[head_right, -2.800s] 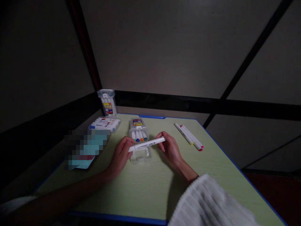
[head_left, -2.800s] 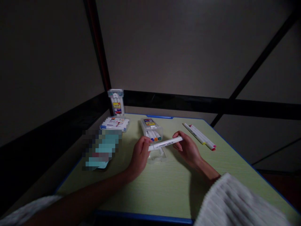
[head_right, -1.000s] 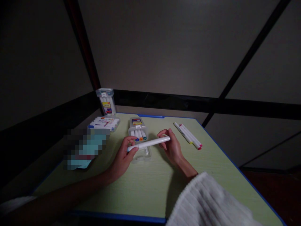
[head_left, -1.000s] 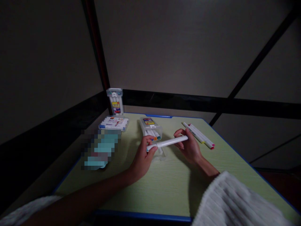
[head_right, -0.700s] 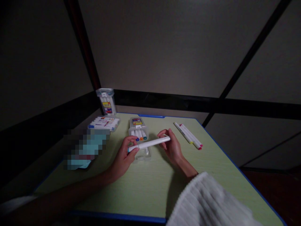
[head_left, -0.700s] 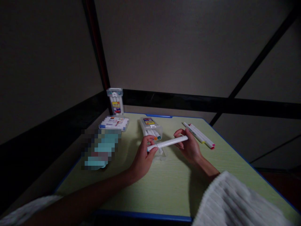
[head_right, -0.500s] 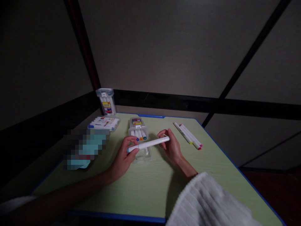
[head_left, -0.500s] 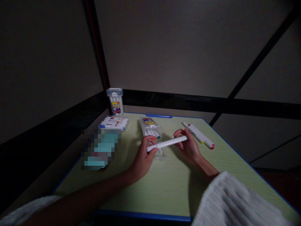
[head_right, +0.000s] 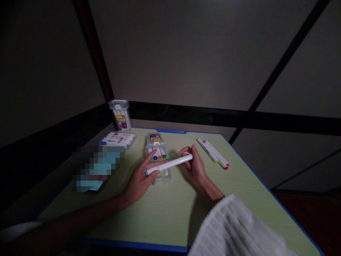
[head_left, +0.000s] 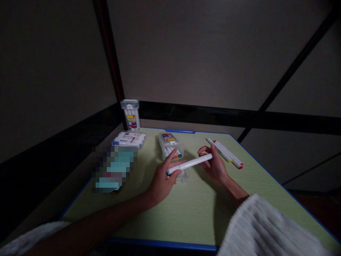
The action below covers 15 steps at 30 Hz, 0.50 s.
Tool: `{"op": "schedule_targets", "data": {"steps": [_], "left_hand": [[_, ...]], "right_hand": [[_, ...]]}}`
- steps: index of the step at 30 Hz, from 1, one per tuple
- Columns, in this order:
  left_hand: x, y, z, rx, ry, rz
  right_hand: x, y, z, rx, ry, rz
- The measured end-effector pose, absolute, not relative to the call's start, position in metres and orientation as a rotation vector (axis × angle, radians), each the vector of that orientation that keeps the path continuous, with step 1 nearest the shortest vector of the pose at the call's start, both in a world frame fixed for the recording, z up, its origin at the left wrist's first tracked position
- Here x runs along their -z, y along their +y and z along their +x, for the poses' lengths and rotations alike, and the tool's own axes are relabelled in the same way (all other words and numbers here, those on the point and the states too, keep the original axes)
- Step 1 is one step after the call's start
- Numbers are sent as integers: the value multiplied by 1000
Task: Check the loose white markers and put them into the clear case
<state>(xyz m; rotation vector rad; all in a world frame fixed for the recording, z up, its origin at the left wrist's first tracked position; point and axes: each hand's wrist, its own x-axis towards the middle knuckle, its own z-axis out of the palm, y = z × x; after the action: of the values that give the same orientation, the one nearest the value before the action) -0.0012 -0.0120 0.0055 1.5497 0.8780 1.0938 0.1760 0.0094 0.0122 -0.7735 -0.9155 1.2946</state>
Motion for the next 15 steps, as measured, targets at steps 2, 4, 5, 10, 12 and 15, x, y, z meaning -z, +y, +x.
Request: {"op": "schedule_targets", "data": {"steps": [2, 4, 5, 10, 12, 15], "left_hand": [[-5, -12, -2, -1082, 867, 1569], [-5, -12, -2, -1079, 858, 1584], [-5, -12, -2, -1078, 855, 1592], [-8, -14, -2, -1084, 836, 1614], [-9, -14, -2, -1087, 839, 1613], [-10, -14, -2, -1097, 848, 1616]], "right_hand": [[-12, 10, 176, -1289, -908, -771], [-11, 11, 176, -1284, -896, -776], [-11, 11, 177, -1283, -890, -780], [-11, 10, 178, -1306, -881, -818], [-12, 10, 178, -1304, -883, -825], [-12, 10, 177, -1298, -883, -816]]}}
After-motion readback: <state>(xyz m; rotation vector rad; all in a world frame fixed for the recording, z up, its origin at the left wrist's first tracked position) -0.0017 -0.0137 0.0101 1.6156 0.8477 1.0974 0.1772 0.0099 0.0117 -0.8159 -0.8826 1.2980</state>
